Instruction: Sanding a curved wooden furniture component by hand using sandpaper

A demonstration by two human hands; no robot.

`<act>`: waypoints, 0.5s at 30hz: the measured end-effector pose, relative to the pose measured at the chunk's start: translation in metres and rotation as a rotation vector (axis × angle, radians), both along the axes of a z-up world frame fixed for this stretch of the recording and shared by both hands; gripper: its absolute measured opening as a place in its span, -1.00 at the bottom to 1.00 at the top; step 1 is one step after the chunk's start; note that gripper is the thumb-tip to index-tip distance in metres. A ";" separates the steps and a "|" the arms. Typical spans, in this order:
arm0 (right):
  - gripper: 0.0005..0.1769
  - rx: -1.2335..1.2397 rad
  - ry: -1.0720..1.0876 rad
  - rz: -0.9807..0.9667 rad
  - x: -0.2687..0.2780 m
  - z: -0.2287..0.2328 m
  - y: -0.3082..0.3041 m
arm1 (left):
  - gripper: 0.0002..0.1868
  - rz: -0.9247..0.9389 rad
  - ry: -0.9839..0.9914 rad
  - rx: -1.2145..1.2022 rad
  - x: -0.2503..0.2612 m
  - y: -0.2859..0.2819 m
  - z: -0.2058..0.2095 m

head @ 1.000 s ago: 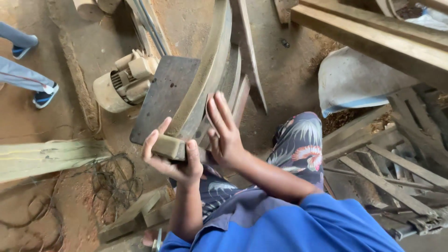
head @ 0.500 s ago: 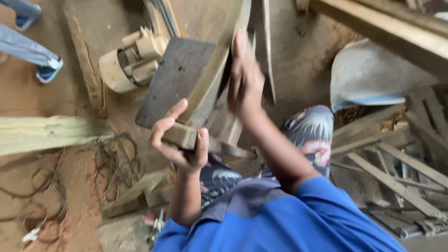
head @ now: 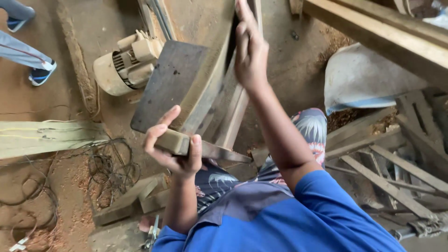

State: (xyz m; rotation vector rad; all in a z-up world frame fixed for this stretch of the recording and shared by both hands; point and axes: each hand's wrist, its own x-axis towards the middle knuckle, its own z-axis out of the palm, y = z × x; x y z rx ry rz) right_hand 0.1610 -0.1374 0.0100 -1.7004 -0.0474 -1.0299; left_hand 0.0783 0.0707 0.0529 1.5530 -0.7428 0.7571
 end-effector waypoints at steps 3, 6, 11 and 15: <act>-0.60 0.031 0.058 -0.009 0.006 -0.001 -0.015 | -0.43 -0.012 0.003 -0.056 -0.010 -0.004 -0.005; -0.56 0.002 -0.003 0.024 -0.046 0.023 0.018 | -0.44 -0.018 -0.005 -0.026 -0.019 -0.004 -0.011; -0.36 -0.035 0.104 -0.005 -0.103 0.015 0.043 | -0.46 -0.073 0.025 -0.079 -0.038 -0.008 -0.013; -0.44 -0.003 0.142 0.069 -0.032 0.017 -0.020 | -0.41 -0.132 0.207 -0.022 -0.046 -0.010 -0.011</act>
